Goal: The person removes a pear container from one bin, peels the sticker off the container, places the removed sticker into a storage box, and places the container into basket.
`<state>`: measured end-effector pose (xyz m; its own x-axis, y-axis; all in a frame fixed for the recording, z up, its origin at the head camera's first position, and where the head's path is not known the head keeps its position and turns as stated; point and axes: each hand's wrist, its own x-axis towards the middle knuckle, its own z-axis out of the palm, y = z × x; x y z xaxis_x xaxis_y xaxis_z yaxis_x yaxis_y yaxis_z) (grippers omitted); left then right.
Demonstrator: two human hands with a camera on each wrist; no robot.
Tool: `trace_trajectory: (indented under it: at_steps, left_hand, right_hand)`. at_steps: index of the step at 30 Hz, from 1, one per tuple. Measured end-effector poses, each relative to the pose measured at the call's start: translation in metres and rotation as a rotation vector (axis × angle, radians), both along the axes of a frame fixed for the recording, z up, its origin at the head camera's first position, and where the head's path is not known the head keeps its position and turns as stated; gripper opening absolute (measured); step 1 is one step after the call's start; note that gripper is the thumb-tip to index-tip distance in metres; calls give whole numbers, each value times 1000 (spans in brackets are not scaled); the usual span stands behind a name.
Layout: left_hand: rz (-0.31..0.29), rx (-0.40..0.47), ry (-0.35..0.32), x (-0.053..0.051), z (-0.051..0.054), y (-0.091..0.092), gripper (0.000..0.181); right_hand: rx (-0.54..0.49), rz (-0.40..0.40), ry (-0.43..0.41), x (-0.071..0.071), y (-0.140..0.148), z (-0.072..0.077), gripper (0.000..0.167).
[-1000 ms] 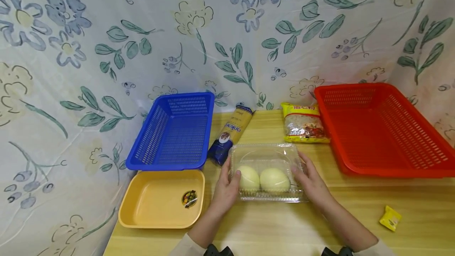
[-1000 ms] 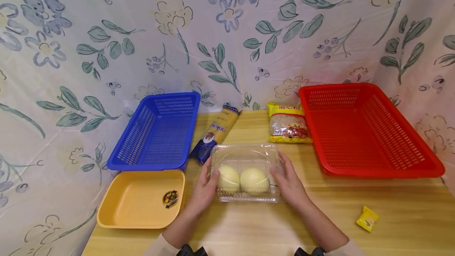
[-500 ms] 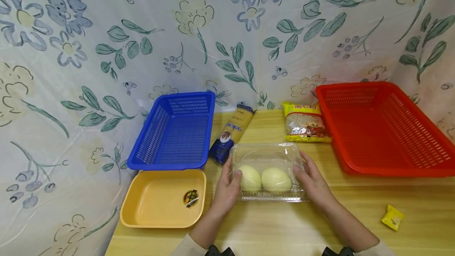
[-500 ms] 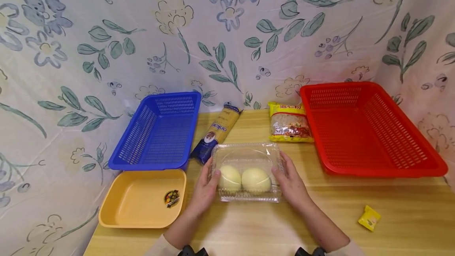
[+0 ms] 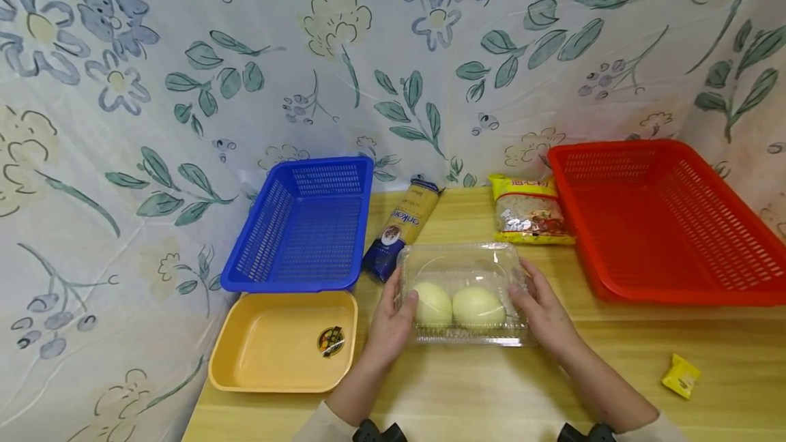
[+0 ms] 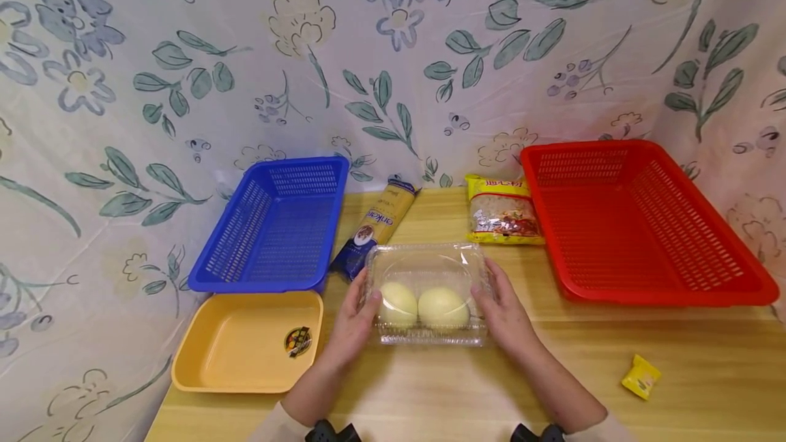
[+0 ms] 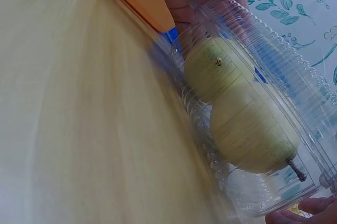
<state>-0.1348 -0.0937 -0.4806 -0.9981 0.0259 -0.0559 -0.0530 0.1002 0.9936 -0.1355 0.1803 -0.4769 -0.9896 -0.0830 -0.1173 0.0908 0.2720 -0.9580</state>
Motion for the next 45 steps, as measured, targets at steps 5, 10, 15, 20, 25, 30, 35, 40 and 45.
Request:
trace_trajectory:
  at_steps: [5, 10, 15, 20, 25, 30, 35, 40, 45]
  left_hand:
    - [-9, -10, -20, 0, 9, 0, 66]
    - [-31, 7, -42, -1, 25, -3, 67]
    - [-46, 35, -14, -3, 46, -12, 66]
    - [-63, 50, 11, -7, 64, -26, 65]
    - [-56, 45, 34, -11, 83, -47, 64]
    - [-44, 23, 21, -11, 100, -77, 62]
    - [-22, -1, 9, -13, 112, -105, 60]
    - [10, 1, -21, -16, 119, -130, 58]
    - [55, -50, -38, -22, 122, -155, 58]
  right_hand:
    - [-9, 5, 15, -3, 1, 8, 72]
    - [4, 19, 57, -7, 0, 21, 70]
    - [0, 39, 111, -12, -6, 37, 69]
    - [-8, 52, 140, -19, -16, 57, 70]
    - [15, 76, 145, -26, -33, 77, 72]
    - [45, 138, 134, -34, -55, 89, 72]
    - [69, 200, 142, -43, -78, 96, 74]
    - [91, 256, 162, -51, -101, 104, 77]
    - [157, 295, 160, -57, -123, 110, 83]
